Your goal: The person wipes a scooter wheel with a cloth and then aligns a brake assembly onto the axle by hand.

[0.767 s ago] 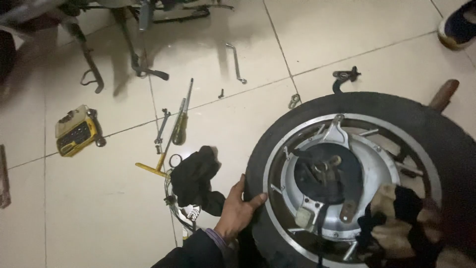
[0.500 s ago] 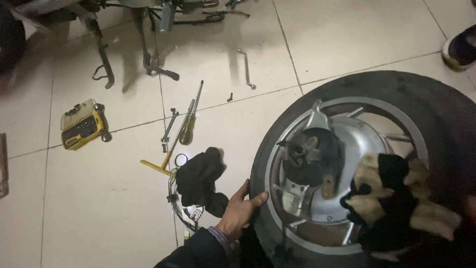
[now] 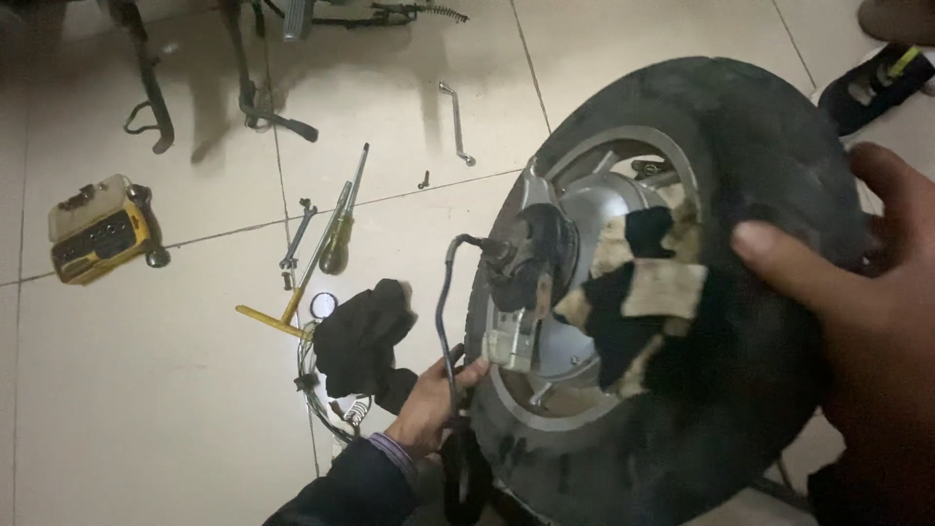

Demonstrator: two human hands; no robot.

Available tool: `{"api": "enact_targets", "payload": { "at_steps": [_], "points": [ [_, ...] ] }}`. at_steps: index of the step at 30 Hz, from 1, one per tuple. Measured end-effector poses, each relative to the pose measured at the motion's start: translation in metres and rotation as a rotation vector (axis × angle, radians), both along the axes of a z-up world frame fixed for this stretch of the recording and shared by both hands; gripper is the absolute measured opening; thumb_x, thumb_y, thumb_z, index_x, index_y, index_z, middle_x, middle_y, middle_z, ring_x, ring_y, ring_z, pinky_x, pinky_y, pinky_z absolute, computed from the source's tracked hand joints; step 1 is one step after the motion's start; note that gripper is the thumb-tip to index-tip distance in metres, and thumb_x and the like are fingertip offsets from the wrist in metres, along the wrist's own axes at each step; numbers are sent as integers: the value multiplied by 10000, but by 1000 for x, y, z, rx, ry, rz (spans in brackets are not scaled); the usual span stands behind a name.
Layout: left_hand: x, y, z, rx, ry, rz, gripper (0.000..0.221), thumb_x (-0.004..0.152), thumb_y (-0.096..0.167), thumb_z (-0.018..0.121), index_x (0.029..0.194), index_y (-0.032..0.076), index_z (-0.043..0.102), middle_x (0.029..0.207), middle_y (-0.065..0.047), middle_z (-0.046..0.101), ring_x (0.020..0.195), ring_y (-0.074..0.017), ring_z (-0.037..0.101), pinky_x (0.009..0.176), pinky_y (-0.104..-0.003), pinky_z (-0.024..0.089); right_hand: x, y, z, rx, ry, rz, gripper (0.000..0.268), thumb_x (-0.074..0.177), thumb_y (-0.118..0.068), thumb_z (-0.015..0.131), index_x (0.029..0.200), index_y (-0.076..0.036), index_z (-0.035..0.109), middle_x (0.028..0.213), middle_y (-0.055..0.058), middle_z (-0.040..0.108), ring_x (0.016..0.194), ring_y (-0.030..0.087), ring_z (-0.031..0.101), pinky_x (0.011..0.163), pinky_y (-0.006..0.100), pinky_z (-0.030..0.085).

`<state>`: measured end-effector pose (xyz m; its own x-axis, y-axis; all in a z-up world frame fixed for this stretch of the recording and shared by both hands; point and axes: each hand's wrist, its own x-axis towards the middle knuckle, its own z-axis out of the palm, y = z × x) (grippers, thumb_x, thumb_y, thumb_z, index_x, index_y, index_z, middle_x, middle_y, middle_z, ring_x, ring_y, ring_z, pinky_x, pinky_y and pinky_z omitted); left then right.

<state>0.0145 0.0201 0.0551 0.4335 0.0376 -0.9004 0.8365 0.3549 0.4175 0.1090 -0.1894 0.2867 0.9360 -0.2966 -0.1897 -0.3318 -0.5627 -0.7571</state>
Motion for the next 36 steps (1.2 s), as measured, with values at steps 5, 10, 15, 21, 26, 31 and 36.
{"api": "enact_targets", "payload": {
  "at_steps": [5, 10, 15, 21, 26, 31, 36],
  "points": [
    [6, 20, 32, 84, -30, 42, 752, 825, 543, 560, 1452, 129, 578, 1477, -131, 620, 1202, -328, 651, 866, -464, 569, -1, 10, 3, -132, -177, 174, 792, 894, -180, 738, 1559, 19, 357, 1341, 330, 541, 1142, 458, 593, 806, 538, 552],
    [7, 38, 86, -32, -241, 150, 800, 896, 536, 366, 1497, 15, 451, 1513, -219, 577, 1322, -403, 620, 1075, -544, 504, 0, 25, 10, -123, -214, 230, 726, 928, -175, 741, 1526, 10, 373, 1364, 284, 546, 1207, 427, 570, 838, 525, 554],
    [-4, 34, 120, 749, -837, -225, 812, 820, 557, 576, 1484, 109, 441, 1566, -154, 461, 1443, -314, 454, 1135, -559, 386, -3, 34, 21, -117, -128, 178, 719, 899, -268, 738, 1501, -45, 412, 1358, 215, 572, 1132, 373, 641, 813, 490, 587],
    [50, 18, 137, 1015, -1278, -890, 768, 782, 610, 706, 1365, 153, 502, 1380, -175, 553, 1339, -391, 477, 1095, -655, 298, -11, 49, 34, -14, -65, 168, 731, 845, -270, 741, 1463, -72, 404, 1368, 137, 608, 1130, 320, 686, 866, 482, 620],
    [20, 36, 179, 261, -1166, -536, 155, 918, 216, 681, 1058, 168, 725, 1110, -24, 797, 652, -43, 648, 565, -176, 542, -17, 52, 36, 14, -52, 159, 696, 814, -307, 732, 1439, -160, 463, 1335, 55, 638, 1176, 218, 654, 956, 385, 557],
    [-40, 91, 191, 872, -1001, 346, 244, 1018, 258, 552, 1160, 74, 626, 1155, -45, 668, 1078, -189, 616, 941, -313, 538, -19, 46, 26, 1, -179, 254, 747, 836, -226, 779, 1452, -30, 404, 1364, 152, 597, 1175, 278, 641, 957, 402, 567],
    [-70, 116, 129, 881, -242, 26, 532, 838, 327, 655, 1319, 105, 608, 1281, -133, 690, 1158, -295, 668, 1005, -506, 541, -19, 50, 28, -42, -152, 227, 792, 836, -295, 770, 1479, -52, 375, 1408, 131, 548, 1241, 277, 572, 976, 403, 507]
  ]
}}
